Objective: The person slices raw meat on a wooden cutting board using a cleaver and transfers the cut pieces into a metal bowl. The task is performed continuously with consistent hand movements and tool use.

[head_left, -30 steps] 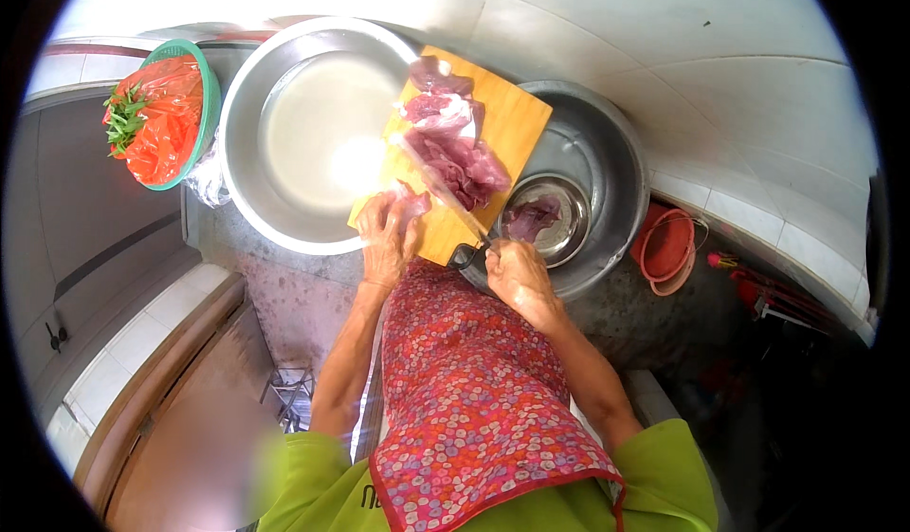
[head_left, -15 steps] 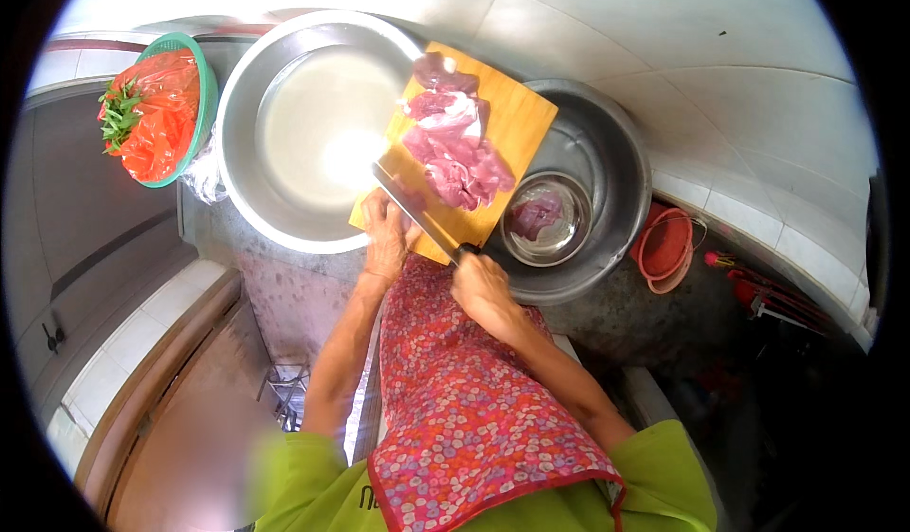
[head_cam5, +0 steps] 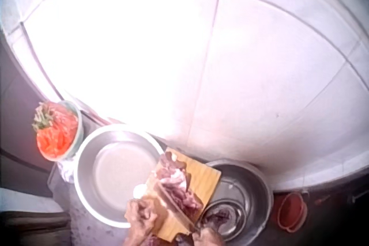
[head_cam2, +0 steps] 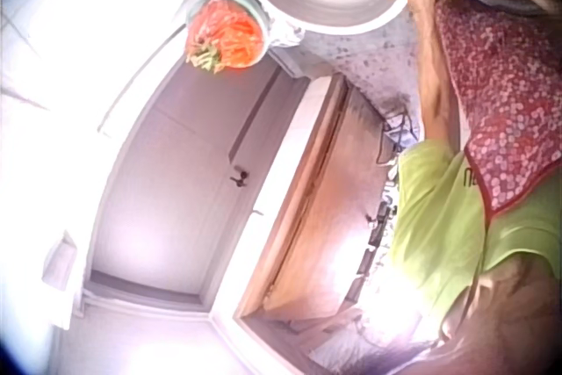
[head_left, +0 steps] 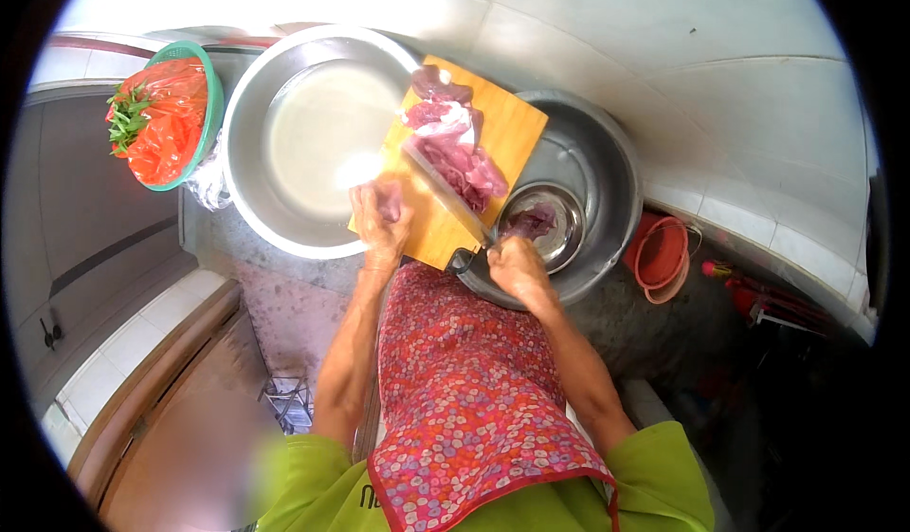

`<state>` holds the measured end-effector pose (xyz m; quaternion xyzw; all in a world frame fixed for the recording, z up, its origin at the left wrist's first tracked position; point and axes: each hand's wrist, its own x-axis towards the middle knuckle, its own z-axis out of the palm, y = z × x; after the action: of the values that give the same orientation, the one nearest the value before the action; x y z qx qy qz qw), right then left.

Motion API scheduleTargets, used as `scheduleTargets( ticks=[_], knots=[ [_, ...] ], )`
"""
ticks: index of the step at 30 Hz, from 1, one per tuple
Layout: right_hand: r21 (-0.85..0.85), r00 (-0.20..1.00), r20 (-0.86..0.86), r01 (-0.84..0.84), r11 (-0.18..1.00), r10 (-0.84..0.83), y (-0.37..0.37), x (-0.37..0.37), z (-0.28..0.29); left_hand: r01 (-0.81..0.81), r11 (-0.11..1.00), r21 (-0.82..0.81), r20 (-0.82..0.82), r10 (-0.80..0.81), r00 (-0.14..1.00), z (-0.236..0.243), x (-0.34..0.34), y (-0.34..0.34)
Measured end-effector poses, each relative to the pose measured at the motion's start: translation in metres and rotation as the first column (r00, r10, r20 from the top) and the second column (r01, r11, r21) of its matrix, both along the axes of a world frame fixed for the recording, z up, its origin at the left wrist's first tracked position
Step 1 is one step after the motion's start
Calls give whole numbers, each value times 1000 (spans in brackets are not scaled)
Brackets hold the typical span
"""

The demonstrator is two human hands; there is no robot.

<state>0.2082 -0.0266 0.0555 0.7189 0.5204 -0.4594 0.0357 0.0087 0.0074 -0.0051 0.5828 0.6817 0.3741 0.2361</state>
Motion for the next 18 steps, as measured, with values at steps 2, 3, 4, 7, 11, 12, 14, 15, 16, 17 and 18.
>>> scheduleTargets(
  ticks=[2,3,4,7,11,12,14,15,16,17,18],
  knots=[
    [42,1000,-19,5,999,-4,2,3,-2,7,993,122,99,-19,995,-6,7,3],
    [83,999,-38,-19,996,22,5,1,6,60,994,-87,169,-45,985,-6,9,0],
    [96,999,-21,-29,995,31,3,-3,10,102,994,-34,59,-100,993,-16,7,-5],
    [153,998,18,-70,986,68,-5,-10,20,199,979,39,-94,-195,976,-26,3,-11],
    [142,987,40,-157,977,153,-31,-13,25,224,973,45,-179,-213,960,-30,5,-16],
    [111,983,69,-178,978,171,-36,-16,26,250,968,19,-197,-241,950,-32,4,-17],
    [30,980,73,-189,982,186,-40,-19,29,292,956,-25,-262,-288,921,-35,0,-18],
    [38,979,85,-189,981,185,-41,-20,29,311,949,-49,-293,-312,904,-36,-1,-19],
    [45,978,96,-188,981,183,-42,-20,29,311,949,-45,-294,-310,904,-38,-1,-18],
    [52,978,107,-187,981,180,-43,-21,29,314,949,-34,-293,-310,905,-40,-1,-18],
    [49,978,99,-190,981,185,-44,-23,29,317,948,-22,-292,-309,905,-41,-2,-18]
  ],
)
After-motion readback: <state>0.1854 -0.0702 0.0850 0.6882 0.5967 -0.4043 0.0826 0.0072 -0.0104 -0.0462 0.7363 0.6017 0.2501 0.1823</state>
